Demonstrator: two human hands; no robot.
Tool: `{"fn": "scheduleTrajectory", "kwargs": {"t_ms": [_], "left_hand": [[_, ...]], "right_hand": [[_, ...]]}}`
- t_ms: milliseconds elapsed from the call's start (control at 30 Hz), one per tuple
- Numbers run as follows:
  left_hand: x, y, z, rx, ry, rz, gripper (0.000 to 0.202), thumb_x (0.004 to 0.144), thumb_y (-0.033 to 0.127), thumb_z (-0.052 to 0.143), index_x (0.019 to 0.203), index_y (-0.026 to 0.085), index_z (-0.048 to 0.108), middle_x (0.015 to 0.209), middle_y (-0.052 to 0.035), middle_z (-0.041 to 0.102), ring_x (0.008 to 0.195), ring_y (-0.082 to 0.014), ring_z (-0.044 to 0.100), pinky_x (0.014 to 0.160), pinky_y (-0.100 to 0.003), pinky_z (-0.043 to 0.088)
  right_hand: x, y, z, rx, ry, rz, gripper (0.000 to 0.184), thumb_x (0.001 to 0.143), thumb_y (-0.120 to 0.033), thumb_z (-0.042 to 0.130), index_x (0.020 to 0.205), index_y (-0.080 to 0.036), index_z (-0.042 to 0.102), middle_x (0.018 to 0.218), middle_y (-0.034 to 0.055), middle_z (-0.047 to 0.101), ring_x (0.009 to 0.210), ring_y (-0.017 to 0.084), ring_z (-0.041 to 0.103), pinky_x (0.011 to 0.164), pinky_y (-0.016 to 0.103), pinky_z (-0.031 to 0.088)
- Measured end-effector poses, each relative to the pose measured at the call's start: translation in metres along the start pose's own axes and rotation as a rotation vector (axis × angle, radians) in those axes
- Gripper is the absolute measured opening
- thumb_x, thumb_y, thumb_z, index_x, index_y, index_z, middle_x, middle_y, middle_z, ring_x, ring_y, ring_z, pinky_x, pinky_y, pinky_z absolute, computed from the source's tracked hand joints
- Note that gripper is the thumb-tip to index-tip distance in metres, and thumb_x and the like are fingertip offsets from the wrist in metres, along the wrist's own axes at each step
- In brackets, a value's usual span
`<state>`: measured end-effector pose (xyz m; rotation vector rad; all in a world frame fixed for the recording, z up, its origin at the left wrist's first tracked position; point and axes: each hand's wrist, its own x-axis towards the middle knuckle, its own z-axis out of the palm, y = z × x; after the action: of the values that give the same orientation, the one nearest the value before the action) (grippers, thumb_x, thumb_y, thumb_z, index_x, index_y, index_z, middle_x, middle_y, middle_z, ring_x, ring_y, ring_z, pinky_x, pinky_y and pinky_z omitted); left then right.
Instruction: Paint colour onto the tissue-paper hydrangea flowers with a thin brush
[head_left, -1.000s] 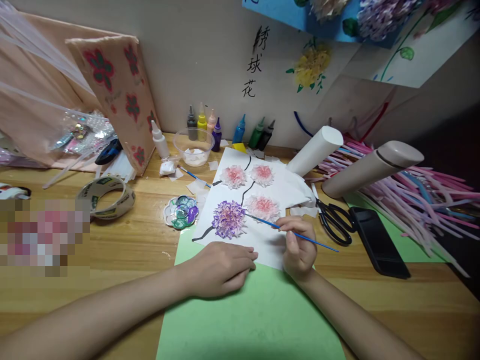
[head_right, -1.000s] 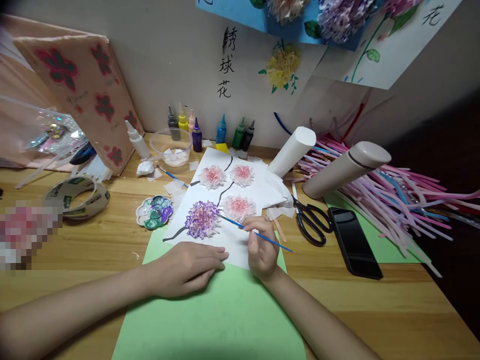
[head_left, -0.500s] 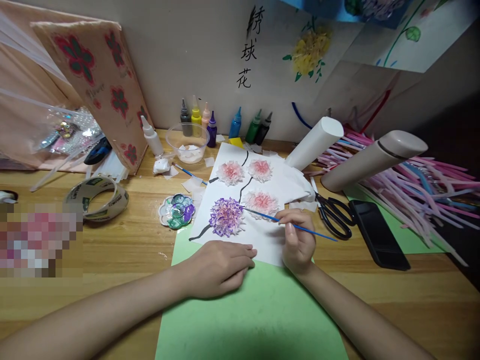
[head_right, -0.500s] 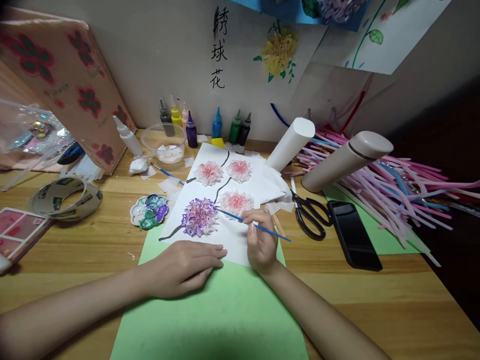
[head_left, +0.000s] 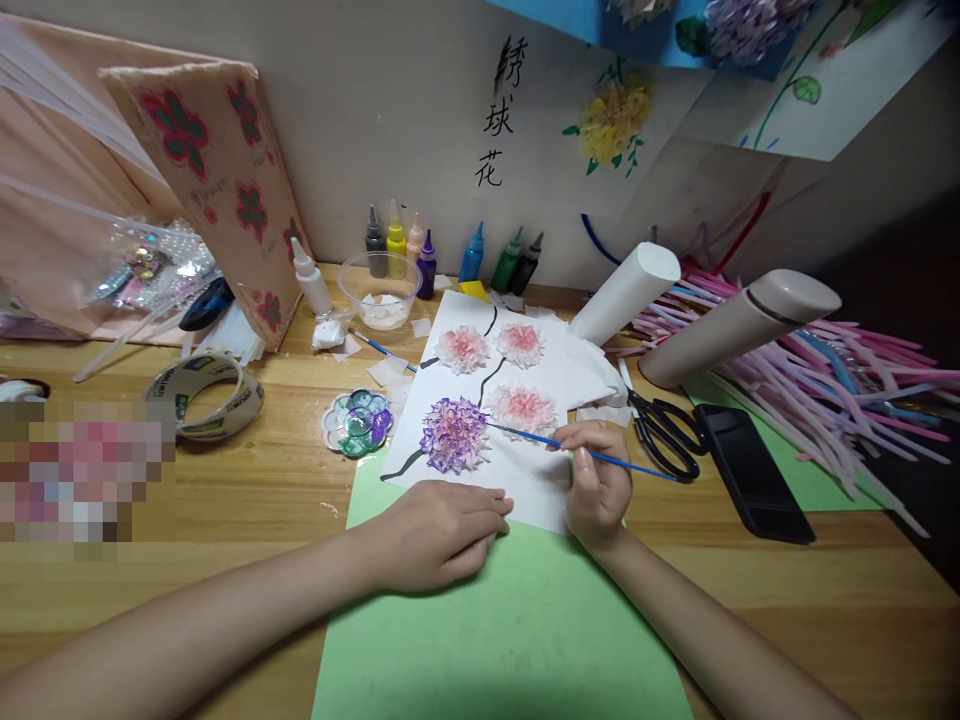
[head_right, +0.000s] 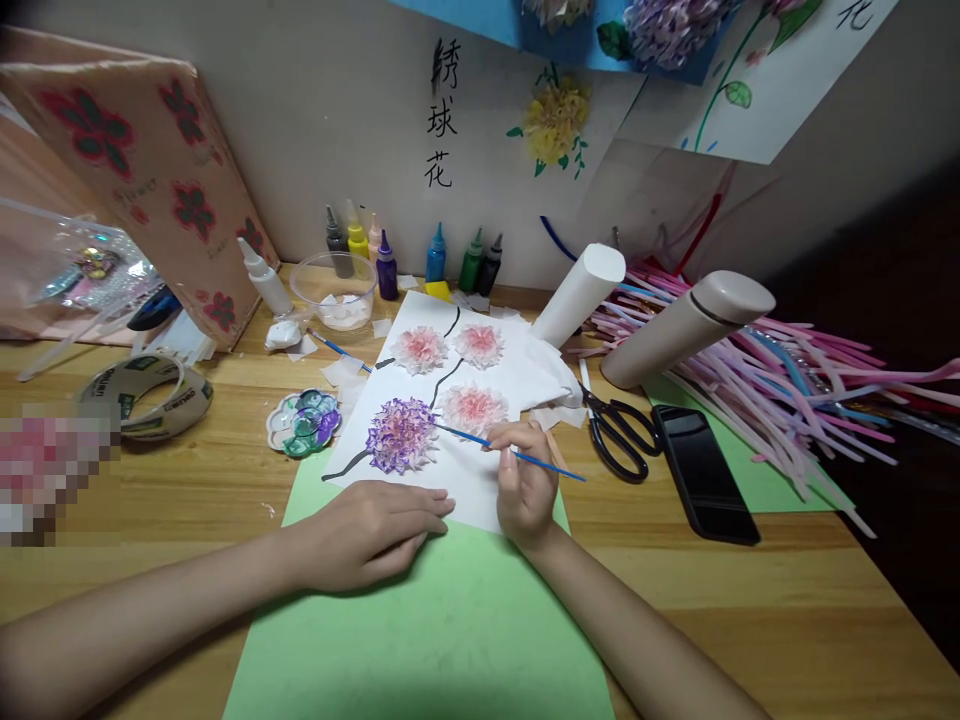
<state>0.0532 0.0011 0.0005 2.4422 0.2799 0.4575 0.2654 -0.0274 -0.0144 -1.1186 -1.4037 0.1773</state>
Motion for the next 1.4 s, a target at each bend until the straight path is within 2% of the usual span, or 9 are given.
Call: {"fn": "scheduleTrajectory", "kwargs": {"t_ms": [167,333,400,500,667,800,933,1167,1400], "left_hand": [[-0.001,0.0,0.001,0.012,0.003,0.001,0.028,0.093,0.016,0.041,0.107,0.016,0.065,0.124,-0.0082,0.066,0.115,-0.0193,0.063,0.1,-0.031,0.051],[-0.003,-0.001,0.003,0.029,0.02,0.017,0.028,0.092,0.015,0.042,0.107,0.016,0.065,0.122,-0.0076,0.068,0.116,-0.0197,0.063,0.098,-0.03,0.052],[-0.003,-0.001,0.004,0.038,0.029,0.019,0.028,0.092,0.014,0.042,0.107,0.016,0.065,0.122,-0.0068,0.068,0.117,-0.0192,0.063,0.097,-0.029,0.051],[-0.002,-0.001,0.004,0.074,0.033,0.021,0.026,0.091,0.014,0.044,0.106,0.017,0.065,0.119,-0.006,0.069,0.112,-0.019,0.065,0.092,-0.027,0.052],[-0.001,-0.004,0.009,0.199,-0.007,0.039,0.015,0.087,0.021,0.053,0.091,0.016,0.066,0.092,-0.0045,0.073,0.083,-0.0202,0.067,0.074,-0.029,0.053],[-0.001,-0.008,0.013,0.331,0.011,0.098,0.015,0.084,0.024,0.056,0.086,0.014,0.067,0.088,-0.0065,0.072,0.079,-0.0223,0.063,0.076,-0.033,0.051],[-0.001,-0.009,0.015,0.391,0.036,0.122,0.017,0.084,0.023,0.054,0.08,0.014,0.068,0.083,-0.0062,0.072,0.074,-0.0217,0.061,0.073,-0.035,0.049],[0.0,-0.01,0.015,0.369,0.053,0.13,0.018,0.084,0.024,0.053,0.081,0.014,0.068,0.083,-0.006,0.072,0.075,-0.022,0.062,0.073,-0.036,0.051],[-0.002,-0.005,0.01,0.179,0.018,0.053,0.018,0.089,0.02,0.048,0.093,0.016,0.066,0.1,-0.0037,0.073,0.089,-0.0185,0.068,0.076,-0.028,0.054]], "right_hand": [[0.0,0.001,0.002,-0.022,-0.062,0.027,0.013,0.093,-0.02,0.044,0.09,-0.022,0.057,0.078,0.0009,0.059,0.073,0.018,0.057,0.07,0.035,0.044],[-0.001,0.001,0.0,0.022,0.097,-0.03,0.01,0.09,-0.024,0.046,0.086,-0.022,0.055,0.073,0.0003,0.057,0.069,0.019,0.056,0.068,0.037,0.042],[-0.002,-0.004,0.0,0.04,0.082,-0.041,0.01,0.09,-0.024,0.046,0.086,-0.023,0.056,0.073,0.0004,0.058,0.068,0.02,0.057,0.067,0.037,0.042],[0.002,-0.02,0.006,0.024,-0.101,-0.084,0.017,0.091,-0.02,0.042,0.091,-0.024,0.059,0.079,0.0026,0.063,0.075,0.021,0.059,0.069,0.037,0.044],[0.018,-0.051,0.04,0.008,-0.539,-0.237,0.026,0.092,-0.015,0.038,0.103,-0.023,0.059,0.093,0.0055,0.067,0.088,0.021,0.062,0.076,0.037,0.047],[0.031,-0.06,0.068,-0.053,-0.662,-0.283,0.023,0.092,-0.012,0.039,0.104,-0.023,0.056,0.093,0.0055,0.067,0.089,0.021,0.059,0.08,0.037,0.047],[0.037,-0.061,0.077,-0.127,-0.739,-0.25,0.019,0.094,-0.015,0.039,0.098,-0.022,0.056,0.088,0.0057,0.066,0.083,0.021,0.057,0.075,0.036,0.046],[0.036,-0.063,0.075,-0.124,-0.706,-0.256,0.02,0.093,-0.013,0.04,0.099,-0.022,0.056,0.088,0.005,0.065,0.083,0.02,0.057,0.074,0.035,0.046],[0.025,-0.044,0.035,-0.094,-0.373,-0.198,0.023,0.092,-0.015,0.04,0.099,-0.023,0.06,0.092,0.0044,0.064,0.088,0.02,0.059,0.079,0.036,0.045]]}}
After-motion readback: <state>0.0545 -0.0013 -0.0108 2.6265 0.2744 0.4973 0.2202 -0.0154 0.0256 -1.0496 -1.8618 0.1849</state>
